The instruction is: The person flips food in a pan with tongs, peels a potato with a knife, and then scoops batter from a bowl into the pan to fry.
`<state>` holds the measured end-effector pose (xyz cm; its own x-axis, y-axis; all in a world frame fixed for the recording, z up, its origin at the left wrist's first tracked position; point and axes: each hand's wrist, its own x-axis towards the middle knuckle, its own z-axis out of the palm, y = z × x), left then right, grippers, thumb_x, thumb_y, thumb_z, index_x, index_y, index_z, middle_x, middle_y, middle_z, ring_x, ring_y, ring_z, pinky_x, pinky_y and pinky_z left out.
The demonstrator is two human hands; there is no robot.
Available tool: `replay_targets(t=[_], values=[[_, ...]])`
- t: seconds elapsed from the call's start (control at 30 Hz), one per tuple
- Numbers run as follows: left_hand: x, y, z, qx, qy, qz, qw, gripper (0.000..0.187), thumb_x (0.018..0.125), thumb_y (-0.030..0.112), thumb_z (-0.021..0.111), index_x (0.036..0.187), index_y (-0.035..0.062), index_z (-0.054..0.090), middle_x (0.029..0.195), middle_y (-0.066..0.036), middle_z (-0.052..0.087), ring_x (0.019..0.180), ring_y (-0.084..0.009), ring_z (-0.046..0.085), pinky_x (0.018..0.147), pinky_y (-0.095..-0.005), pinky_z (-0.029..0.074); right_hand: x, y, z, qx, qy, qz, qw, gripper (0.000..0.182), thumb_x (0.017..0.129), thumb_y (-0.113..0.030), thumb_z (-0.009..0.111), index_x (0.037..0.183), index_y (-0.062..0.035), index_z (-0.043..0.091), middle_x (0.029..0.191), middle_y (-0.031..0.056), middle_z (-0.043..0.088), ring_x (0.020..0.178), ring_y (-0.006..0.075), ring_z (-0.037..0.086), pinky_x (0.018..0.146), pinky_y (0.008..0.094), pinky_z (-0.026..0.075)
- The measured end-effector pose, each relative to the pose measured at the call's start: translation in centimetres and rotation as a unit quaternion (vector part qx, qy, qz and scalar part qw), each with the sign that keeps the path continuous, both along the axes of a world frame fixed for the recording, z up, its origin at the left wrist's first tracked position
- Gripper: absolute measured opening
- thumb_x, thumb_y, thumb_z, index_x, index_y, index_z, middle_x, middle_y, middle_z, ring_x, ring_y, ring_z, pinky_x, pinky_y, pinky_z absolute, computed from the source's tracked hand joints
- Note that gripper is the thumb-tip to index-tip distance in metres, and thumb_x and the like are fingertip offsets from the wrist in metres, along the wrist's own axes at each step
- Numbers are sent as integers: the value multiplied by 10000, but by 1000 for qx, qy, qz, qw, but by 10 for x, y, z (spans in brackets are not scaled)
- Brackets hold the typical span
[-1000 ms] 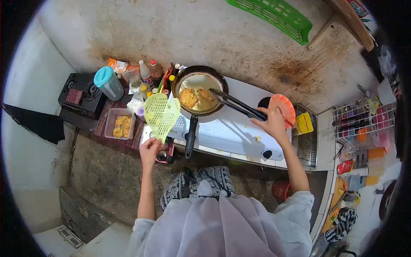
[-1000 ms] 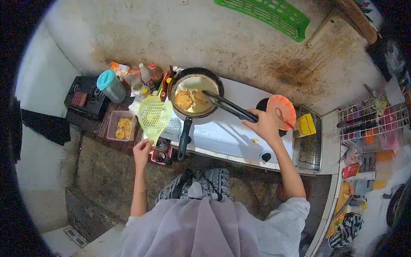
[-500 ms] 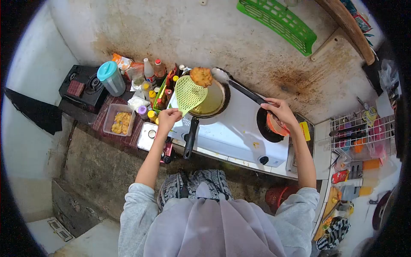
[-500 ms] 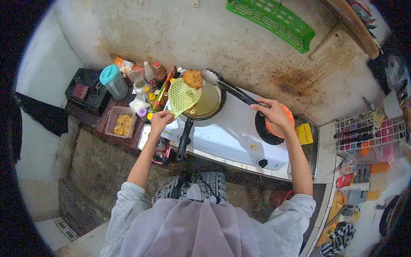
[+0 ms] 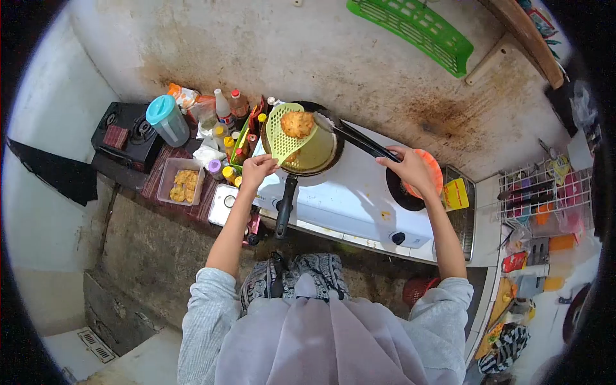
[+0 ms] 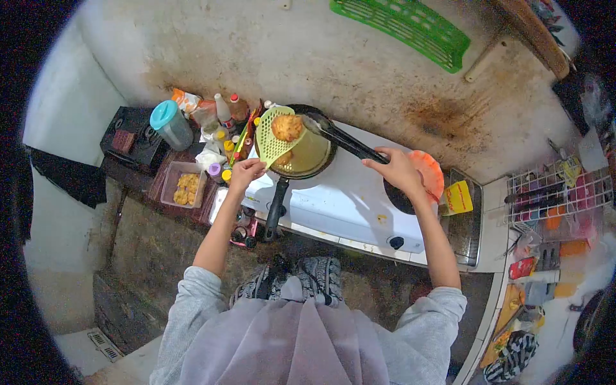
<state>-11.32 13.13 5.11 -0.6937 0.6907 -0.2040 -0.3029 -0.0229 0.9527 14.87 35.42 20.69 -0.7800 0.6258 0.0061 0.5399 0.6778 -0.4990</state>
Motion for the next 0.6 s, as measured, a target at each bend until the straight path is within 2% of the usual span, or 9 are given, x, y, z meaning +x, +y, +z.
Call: replay_targets(t=[0.07, 0.2, 0.27, 0.3, 0.37, 0.4, 0.47, 0.53, 0.6], values=[[1, 1, 10, -6, 7, -3, 1000, 254, 712, 54, 611, 910, -92, 548, 765, -92, 600, 640, -129, 597, 576, -195, 482, 2, 0, 5, -28, -20, -19, 999, 600, 670, -456, 613, 1022, 25, 549, 1037, 205, 542, 1000, 288, 512, 848, 332, 387], [-2, 5, 20, -14, 8, 2, 1000, 222, 714, 62, 611, 891, -62, 566, 757, -72, 599, 631, -109, 586, 580, -183, 477, 12, -1, 13, -29, -4, -40, 999, 591, 676, -453, 611, 1024, 20, 551, 1042, 203, 541, 994, 275, 518, 837, 325, 395], [-9, 7, 21, -28, 31, 9, 999, 204, 719, 67, 602, 885, -49, 574, 756, -62, 600, 632, -105, 586, 580, -184, 477, 21, 10, 8, -8, 36, -71, 997, 578, 685, -451, 607, 1012, 24, 557, 878, 156, 600, 829, 228, 576, 730, 285, 434], [-12, 7, 24, -28, 38, 9, 999, 196, 722, 72, 596, 882, -39, 579, 755, -59, 602, 630, -99, 585, 576, -183, 474, 25, 16, 6, -7, 36, -70, 997, 578, 685, -451, 607, 1012, 24, 557, 878, 156, 600, 829, 228, 576, 730, 285, 434], [-18, 6, 29, -37, 42, 14, 998, 189, 723, 72, 594, 877, -36, 580, 752, -59, 603, 629, -97, 584, 576, -182, 473, 33, 27, 4, -222, -37, -77, 971, 526, 701, -459, 595, 950, 5, 591, 645, 59, 550, 547, 143, 527, 493, 250, 413], [-21, 6, 32, -45, 48, 18, 998, 182, 724, 71, 591, 872, -33, 582, 749, -60, 604, 629, -94, 583, 576, -182, 472, 31, 23, 4, -221, -36, -76, 972, 526, 701, -459, 595, 950, 5, 591, 645, 59, 550, 547, 143, 527, 493, 250, 413], [-23, 8, 36, -21, 57, 21, 998, 163, 728, 69, 585, 857, -30, 586, 740, -60, 604, 630, -93, 583, 578, -180, 471, 25, 11, 2, -308, -89, -98, 942, 465, 716, -471, 581, 862, -31, 618, 525, -13, 426, 400, 72, 386, 346, 226, 285], [-21, 11, 42, -17, 51, 35, 998, 152, 735, 66, 576, 852, -31, 586, 736, -63, 604, 633, -97, 585, 585, -185, 473, 13, 8, -5, -313, -98, -85, 941, 439, 713, -489, 574, 778, -57, 614, 531, 0, 443, 389, 76, 405, 319, 220, 273], [-20, 13, 45, -9, 45, 36, 998, 154, 738, 66, 573, 856, -32, 583, 736, -65, 604, 635, -100, 586, 587, -188, 474, -4, 6, -9, -297, -167, -63, 938, 417, 741, -482, 538, 660, -73, 555, 530, -17, 465, 392, 62, 397, 345, 202, 279]])
